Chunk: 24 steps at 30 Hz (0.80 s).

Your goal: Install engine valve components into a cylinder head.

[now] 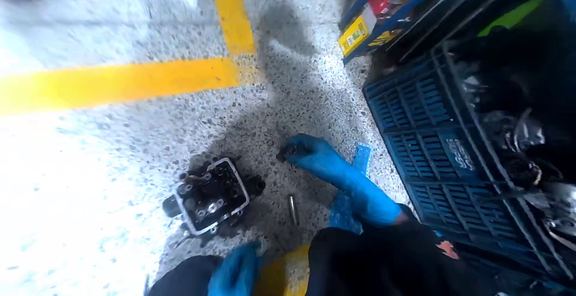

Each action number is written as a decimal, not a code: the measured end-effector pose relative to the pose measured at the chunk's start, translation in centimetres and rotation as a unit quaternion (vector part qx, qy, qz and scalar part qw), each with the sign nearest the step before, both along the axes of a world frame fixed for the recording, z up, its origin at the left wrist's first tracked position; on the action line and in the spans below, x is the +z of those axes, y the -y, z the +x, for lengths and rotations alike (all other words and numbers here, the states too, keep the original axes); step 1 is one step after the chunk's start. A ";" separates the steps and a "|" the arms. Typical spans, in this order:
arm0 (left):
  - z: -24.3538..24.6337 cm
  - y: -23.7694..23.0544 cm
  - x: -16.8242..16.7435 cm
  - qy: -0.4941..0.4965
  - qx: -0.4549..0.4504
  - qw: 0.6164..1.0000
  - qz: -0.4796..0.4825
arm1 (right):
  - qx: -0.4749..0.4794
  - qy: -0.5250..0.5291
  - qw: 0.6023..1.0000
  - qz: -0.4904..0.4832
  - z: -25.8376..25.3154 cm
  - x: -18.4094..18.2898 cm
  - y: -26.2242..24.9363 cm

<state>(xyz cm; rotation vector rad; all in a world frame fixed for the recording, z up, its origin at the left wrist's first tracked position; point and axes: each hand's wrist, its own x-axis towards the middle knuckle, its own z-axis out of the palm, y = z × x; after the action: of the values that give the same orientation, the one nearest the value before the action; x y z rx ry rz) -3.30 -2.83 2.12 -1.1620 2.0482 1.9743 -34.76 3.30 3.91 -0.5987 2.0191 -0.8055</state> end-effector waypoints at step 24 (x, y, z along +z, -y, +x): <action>5.7 -6.2 20.7 -0.359 0.165 0.915 0.079 | -0.112 0.159 0.895 -0.401 24.6 19.6 -10.8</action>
<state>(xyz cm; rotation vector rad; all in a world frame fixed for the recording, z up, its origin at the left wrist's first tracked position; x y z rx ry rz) 2.36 3.35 22.83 -0.8642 1.9735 3.0296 -10.14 14.06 23.49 -0.6247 1.4128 -1.7863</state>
